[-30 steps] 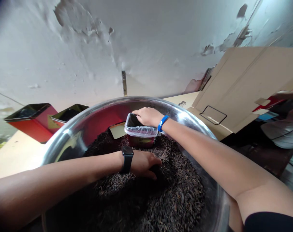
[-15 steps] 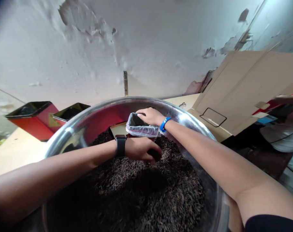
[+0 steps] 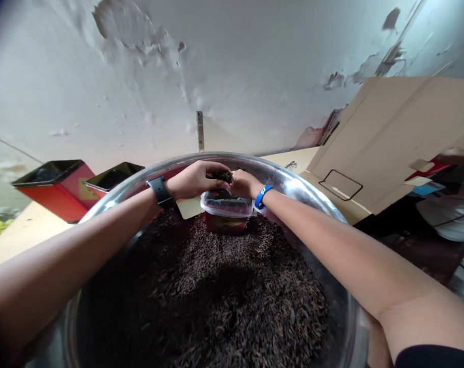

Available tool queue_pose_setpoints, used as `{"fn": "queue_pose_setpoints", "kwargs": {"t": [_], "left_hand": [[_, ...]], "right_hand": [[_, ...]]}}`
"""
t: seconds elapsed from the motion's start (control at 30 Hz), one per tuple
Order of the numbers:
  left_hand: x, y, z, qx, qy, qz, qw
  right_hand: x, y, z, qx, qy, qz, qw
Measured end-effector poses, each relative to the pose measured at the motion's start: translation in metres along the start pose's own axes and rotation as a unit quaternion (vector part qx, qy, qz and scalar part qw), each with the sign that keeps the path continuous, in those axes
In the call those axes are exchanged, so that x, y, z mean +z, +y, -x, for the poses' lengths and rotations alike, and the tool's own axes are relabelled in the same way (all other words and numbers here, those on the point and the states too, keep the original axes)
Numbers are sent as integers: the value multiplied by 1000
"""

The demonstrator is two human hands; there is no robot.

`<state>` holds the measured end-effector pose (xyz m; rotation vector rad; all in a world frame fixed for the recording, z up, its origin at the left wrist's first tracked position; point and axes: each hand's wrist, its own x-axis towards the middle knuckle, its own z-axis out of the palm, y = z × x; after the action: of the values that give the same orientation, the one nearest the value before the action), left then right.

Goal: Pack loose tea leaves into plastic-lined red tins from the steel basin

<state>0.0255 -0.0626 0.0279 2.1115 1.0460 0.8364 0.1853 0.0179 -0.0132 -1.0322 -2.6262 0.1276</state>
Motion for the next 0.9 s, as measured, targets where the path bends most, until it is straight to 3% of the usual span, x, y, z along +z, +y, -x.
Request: {"fn": "queue_pose_setpoints", "kwargs": {"t": [0.3, 0.63, 0.9], "left_hand": [[-3, -23, -4, 18, 55, -177, 983], [-5, -28, -3, 70, 46, -191, 978], [-12, -31, -5, 70, -4, -196, 978]], "right_hand": [[0, -1, -2, -50, 14, 22, 998], [4, 7, -5, -51, 27, -32, 998], [5, 5, -6, -46, 42, -65, 996]]}}
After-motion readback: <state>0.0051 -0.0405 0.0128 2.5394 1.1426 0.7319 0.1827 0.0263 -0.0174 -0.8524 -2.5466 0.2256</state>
